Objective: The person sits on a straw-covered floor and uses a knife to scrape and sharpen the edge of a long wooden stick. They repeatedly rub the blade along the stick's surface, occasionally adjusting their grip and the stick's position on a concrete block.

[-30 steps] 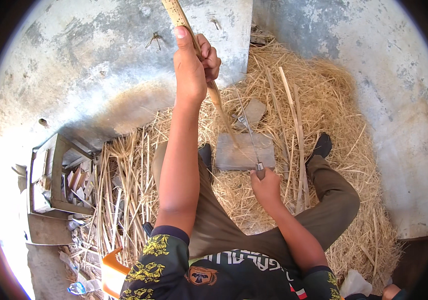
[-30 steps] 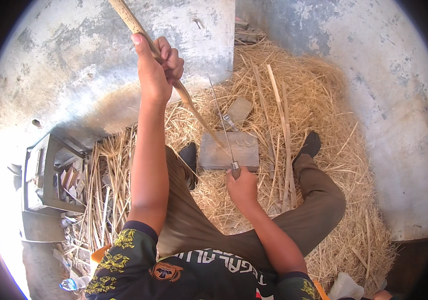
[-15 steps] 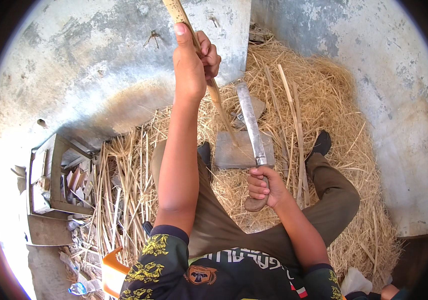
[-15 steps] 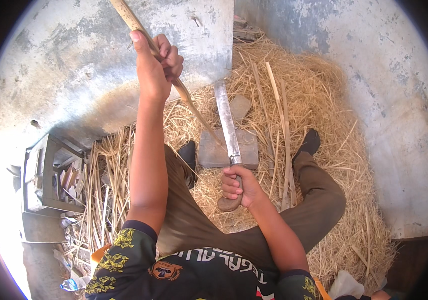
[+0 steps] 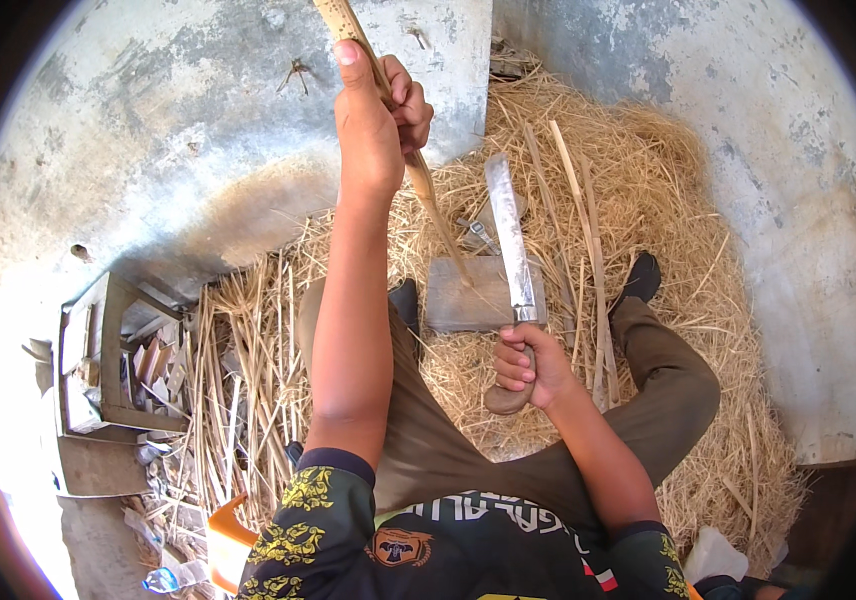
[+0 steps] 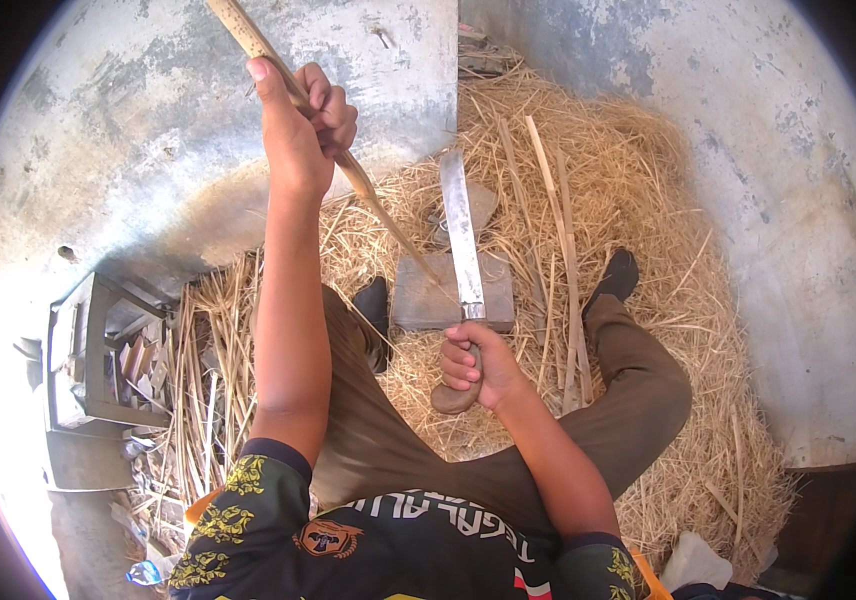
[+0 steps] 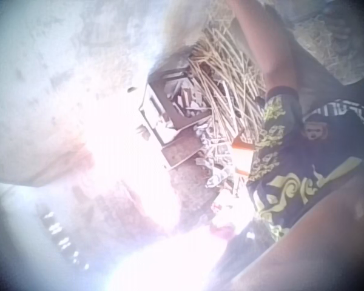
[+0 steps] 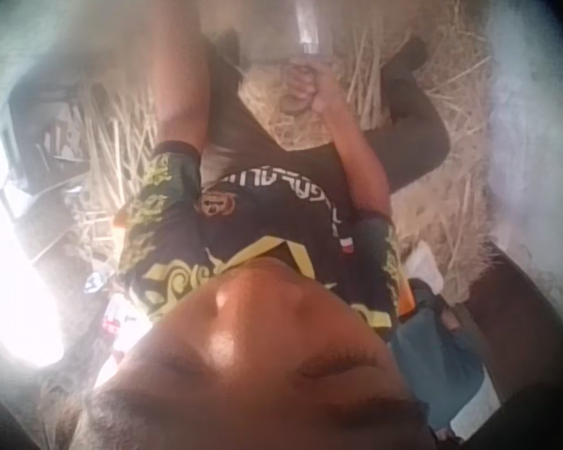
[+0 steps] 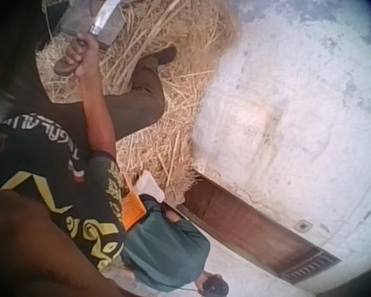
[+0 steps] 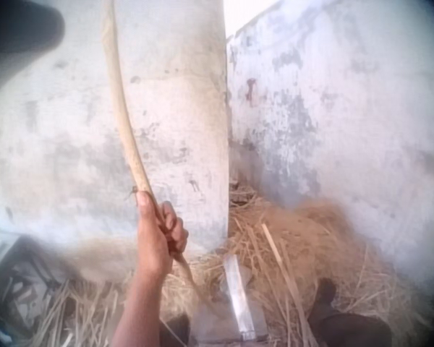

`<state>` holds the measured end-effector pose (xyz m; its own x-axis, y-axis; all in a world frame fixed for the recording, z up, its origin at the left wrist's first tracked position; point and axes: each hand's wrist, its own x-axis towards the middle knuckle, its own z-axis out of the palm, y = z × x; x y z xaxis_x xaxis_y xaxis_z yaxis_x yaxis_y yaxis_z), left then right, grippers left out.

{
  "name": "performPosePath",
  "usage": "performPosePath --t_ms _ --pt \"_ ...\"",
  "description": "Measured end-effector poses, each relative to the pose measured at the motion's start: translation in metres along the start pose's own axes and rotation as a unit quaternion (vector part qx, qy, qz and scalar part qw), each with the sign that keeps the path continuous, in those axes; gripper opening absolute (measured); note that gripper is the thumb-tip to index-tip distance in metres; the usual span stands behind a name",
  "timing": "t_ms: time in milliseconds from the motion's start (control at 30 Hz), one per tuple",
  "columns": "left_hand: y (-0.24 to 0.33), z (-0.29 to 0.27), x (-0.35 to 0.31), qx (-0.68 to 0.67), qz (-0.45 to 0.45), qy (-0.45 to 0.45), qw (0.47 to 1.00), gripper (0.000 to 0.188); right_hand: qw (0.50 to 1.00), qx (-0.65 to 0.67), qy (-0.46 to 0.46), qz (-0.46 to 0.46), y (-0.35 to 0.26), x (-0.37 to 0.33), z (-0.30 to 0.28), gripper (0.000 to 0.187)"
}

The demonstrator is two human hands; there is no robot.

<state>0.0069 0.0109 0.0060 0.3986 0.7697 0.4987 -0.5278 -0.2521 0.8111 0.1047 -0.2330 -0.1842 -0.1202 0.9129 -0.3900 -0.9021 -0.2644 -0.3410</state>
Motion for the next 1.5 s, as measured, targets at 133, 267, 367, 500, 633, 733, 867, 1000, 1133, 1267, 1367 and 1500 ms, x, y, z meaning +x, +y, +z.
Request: performPosePath --t_ms 133,267,367,500,633,733,867,1000,1133,1267,1367,1500 --pt "0.001 0.000 -0.001 -0.013 -0.009 0.023 1.000 0.073 0.886 -0.274 0.257 -0.272 0.024 0.006 0.011 0.029" --pt "0.001 0.000 0.000 -0.032 -0.018 0.030 0.999 0.073 0.781 -0.380 0.328 -0.371 0.026 0.019 -0.023 0.034" --pt "-0.002 0.001 0.001 -0.021 -0.012 0.020 1.000 0.073 0.678 -0.564 0.329 -0.337 0.028 0.033 -0.055 0.030" --pt "-0.001 0.004 -0.002 -0.015 -0.005 0.012 1.000 0.072 0.618 -0.685 0.369 -0.109 0.022 0.035 -0.074 0.034" --pt "0.000 -0.002 -0.001 -0.013 -0.014 0.012 1.000 0.072 0.702 -0.587 0.384 -0.120 0.019 0.030 -0.078 0.034" --pt "-0.001 -0.006 0.000 -0.021 -0.015 0.009 1.000 0.073 0.715 -0.559 0.346 -0.240 0.010 0.024 -0.047 0.032" --pt "-0.003 -0.002 -0.001 -0.026 -0.010 0.003 1.000 0.072 0.731 -0.512 0.308 -0.330 0.021 0.021 -0.027 0.033" --pt "-0.001 0.001 -0.002 -0.038 -0.012 -0.013 0.999 0.073 0.677 -0.644 0.333 -0.128 0.017 0.026 -0.032 0.033" --pt "0.000 -0.001 -0.003 -0.032 -0.025 -0.016 0.999 0.072 0.655 -0.663 0.309 -0.190 0.014 0.022 -0.032 0.032" --pt "-0.001 -0.001 -0.002 -0.024 -0.015 -0.009 1.000 0.072 0.708 -0.590 0.280 -0.269 0.012 0.005 -0.006 0.031" --pt "-0.002 0.003 -0.006 -0.026 -0.015 0.006 1.000 0.072 0.744 -0.513 0.259 -0.342 0.013 0.006 -0.007 0.030" --pt "0.000 0.008 -0.008 -0.018 -0.007 0.007 1.000 0.072 0.705 -0.576 0.279 -0.306 0.023 0.023 -0.032 0.029"
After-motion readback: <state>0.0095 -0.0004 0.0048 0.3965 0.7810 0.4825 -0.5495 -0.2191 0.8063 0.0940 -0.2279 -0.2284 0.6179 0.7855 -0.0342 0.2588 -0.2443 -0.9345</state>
